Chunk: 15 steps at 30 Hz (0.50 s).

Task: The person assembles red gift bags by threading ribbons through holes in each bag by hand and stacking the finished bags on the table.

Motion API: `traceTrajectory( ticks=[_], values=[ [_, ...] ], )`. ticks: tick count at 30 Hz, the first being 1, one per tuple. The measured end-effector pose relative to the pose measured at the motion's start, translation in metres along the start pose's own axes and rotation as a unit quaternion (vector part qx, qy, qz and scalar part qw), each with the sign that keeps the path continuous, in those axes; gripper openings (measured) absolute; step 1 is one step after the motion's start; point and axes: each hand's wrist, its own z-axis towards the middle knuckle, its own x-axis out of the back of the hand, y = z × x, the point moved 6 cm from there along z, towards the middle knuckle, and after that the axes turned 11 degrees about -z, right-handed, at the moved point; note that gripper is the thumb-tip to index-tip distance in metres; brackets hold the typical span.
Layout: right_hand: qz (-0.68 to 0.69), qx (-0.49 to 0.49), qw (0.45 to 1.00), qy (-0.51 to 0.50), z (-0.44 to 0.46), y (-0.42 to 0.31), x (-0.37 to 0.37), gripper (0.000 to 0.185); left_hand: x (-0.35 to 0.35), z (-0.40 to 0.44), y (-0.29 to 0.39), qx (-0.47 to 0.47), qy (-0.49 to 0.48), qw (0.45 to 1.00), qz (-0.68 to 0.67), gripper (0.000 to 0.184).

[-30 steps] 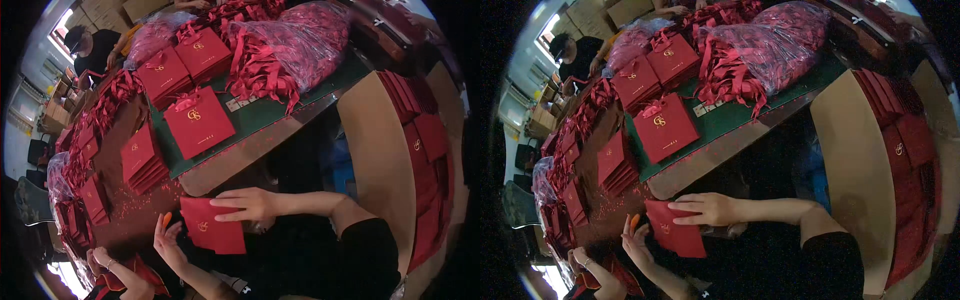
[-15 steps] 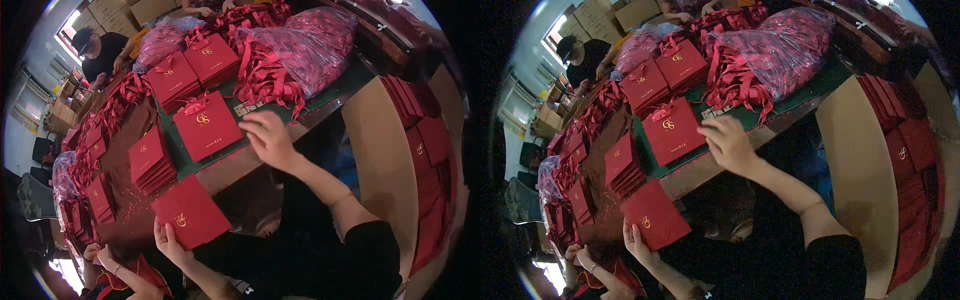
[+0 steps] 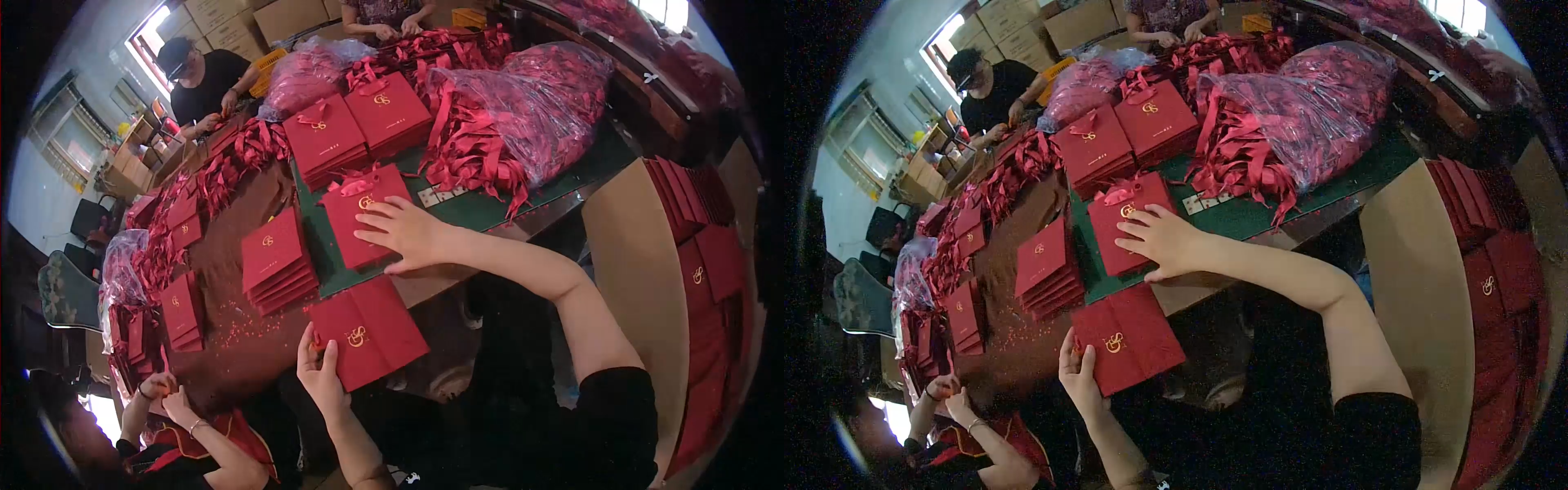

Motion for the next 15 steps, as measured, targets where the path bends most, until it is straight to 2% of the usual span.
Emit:
traceTrajectory(
  ticks=[3, 8, 12, 14, 15],
  values=[
    [-0.019, 0.035, 0.999, 0.027, 0.004, 0.01, 0.0, 0.076, -0.001, -0.002, 0.003, 0.001, 0.013, 1.0, -0.025, 0.045],
    [-0.054, 0.016, 0.998, 0.031, 0.008, 0.01, -0.007, 0.064, 0.004, -0.004, 0.0, -0.003, 0.01, 1.0, -0.019, 0.045],
    [-0.063, -0.003, 0.997, 0.046, 0.015, 0.017, -0.018, 0.063, 0.002, 0.001, -0.001, -0.024, 0.006, 0.998, -0.051, 0.044],
    [-0.054, -0.012, 0.997, 0.056, 0.017, 0.021, -0.019, 0.064, 0.009, 0.005, 0.001, -0.04, -0.007, 0.999, -0.026, 0.044],
    [-0.04, -0.011, 0.998, 0.057, 0.017, 0.021, -0.017, 0.062, 0.004, 0.008, 0.004, -0.019, -0.03, 0.996, -0.082, 0.044]
  ],
)
